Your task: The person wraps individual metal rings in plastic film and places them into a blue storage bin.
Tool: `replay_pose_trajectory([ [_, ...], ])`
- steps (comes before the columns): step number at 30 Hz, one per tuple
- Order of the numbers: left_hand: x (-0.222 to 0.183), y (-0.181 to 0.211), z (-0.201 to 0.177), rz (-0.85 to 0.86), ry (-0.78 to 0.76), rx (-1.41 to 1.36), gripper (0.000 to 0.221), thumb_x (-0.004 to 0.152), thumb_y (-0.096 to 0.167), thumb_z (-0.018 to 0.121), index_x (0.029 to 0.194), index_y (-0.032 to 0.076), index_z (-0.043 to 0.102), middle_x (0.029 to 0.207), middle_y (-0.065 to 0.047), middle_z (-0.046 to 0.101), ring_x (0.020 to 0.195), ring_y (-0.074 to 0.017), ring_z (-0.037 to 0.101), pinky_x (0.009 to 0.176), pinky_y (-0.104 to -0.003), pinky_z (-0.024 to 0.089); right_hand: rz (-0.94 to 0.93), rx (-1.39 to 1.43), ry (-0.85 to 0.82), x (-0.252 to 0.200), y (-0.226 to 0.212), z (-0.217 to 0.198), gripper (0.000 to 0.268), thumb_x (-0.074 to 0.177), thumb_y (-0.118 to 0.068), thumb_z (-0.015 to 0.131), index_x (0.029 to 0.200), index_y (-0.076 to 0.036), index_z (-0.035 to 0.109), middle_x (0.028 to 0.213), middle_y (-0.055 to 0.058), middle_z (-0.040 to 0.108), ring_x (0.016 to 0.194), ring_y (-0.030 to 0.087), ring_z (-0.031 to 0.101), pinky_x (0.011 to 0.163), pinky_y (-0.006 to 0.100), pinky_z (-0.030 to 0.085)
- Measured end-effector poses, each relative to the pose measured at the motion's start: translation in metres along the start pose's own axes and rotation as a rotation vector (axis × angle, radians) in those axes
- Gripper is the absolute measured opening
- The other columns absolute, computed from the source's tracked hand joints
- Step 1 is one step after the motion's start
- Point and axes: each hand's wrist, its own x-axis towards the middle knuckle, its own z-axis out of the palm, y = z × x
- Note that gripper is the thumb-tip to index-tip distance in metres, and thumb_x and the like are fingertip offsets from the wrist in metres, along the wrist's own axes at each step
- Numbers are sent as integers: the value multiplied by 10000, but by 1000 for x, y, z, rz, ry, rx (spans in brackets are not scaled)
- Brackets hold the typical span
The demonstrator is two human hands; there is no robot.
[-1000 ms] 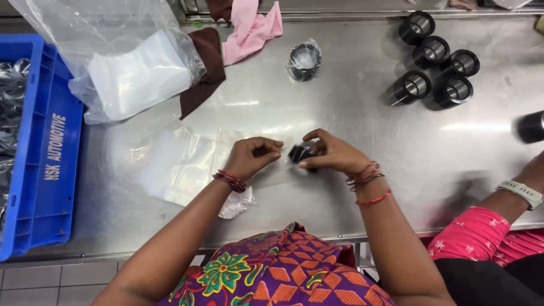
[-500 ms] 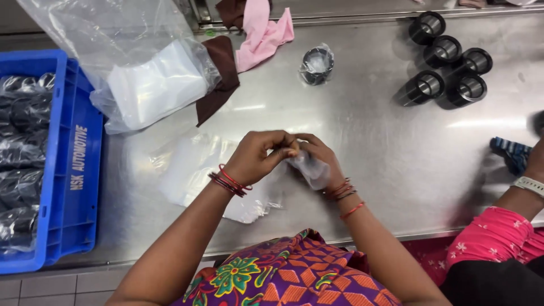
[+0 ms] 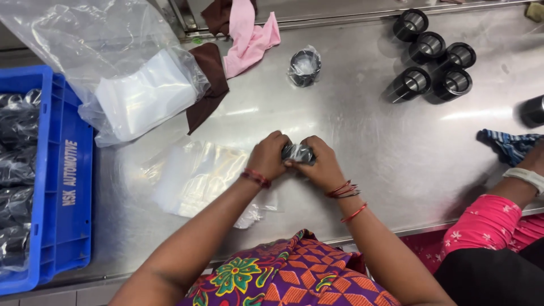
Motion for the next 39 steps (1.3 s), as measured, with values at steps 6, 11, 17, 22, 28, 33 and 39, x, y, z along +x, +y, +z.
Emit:
replay_pose_trajectory([
  [6, -50, 2, -27, 49, 62, -60, 332, 767, 253, 857, 974, 54, 690, 1034, -106, 615, 844, -328, 674, 743, -420, 571, 98, -503, 336, -3, 10, -1, 310, 709, -73, 759, 995, -92, 641, 1172, 84, 644, 1012, 336, 644, 836, 434, 522],
  [11, -49, 12, -39, 32, -237, 91, 141, 760, 275, 814, 839, 162, 787, 944, 2, 674, 858, -241, 690, 738, -400, 548, -176, -298, 149, 56, 59, -54, 721, 785, -143, 667, 1449, 5, 429, 1535, 255, 371, 1433, 446, 359, 1193, 521, 313],
  [17, -35, 6, -14, -61, -77, 120, 108, 825, 247, 779, 824, 140, 798, 943, -3, 707, 896, -244, 673, 756, -401, 550, 463, -819, 396, 115, 172, -166, 1073, 722, -499, 912, 1491, 30, 383, 1526, 288, 365, 1369, 512, 340, 1070, 643, 332],
  [22, -32, 8, 2, -148, -2, -132, 75, 850, 180, 768, 879, 126, 811, 945, -24, 748, 832, -222, 714, 743, -360, 564, 496, -777, 244, 82, 176, -157, 926, 653, -490, 964, 1340, 2, 584, 1351, 242, 537, 1240, 446, 515, 1008, 529, 479],
  [28, -22, -11, 24, -180, 121, -527, 135, 806, 80, 812, 934, 48, 784, 1109, -66, 796, 911, -131, 781, 787, -257, 633, 116, -217, -154, 47, 61, -100, 769, 562, -368, 967, 1193, -55, 657, 1154, 164, 691, 1070, 316, 660, 944, 429, 540],
  [33, -13, -24, 23, -246, 60, -884, 133, 859, 83, 771, 987, 46, 782, 1206, -42, 773, 1079, -188, 734, 932, -314, 592, 483, 8, -589, 66, 14, -67, 632, 773, -345, 846, 1264, -50, 579, 1039, 177, 744, 929, 261, 704, 795, 358, 567],
  [39, -6, 13, -34, 233, 134, -462, 97, 895, 102, 760, 985, 69, 779, 1142, -42, 801, 1288, -261, 655, 1074, -406, 520, 473, 645, -486, 35, 55, -67, 610, 868, -76, 720, 1421, -33, 465, 1122, 129, 648, 879, 185, 666, 789, 334, 586],
])
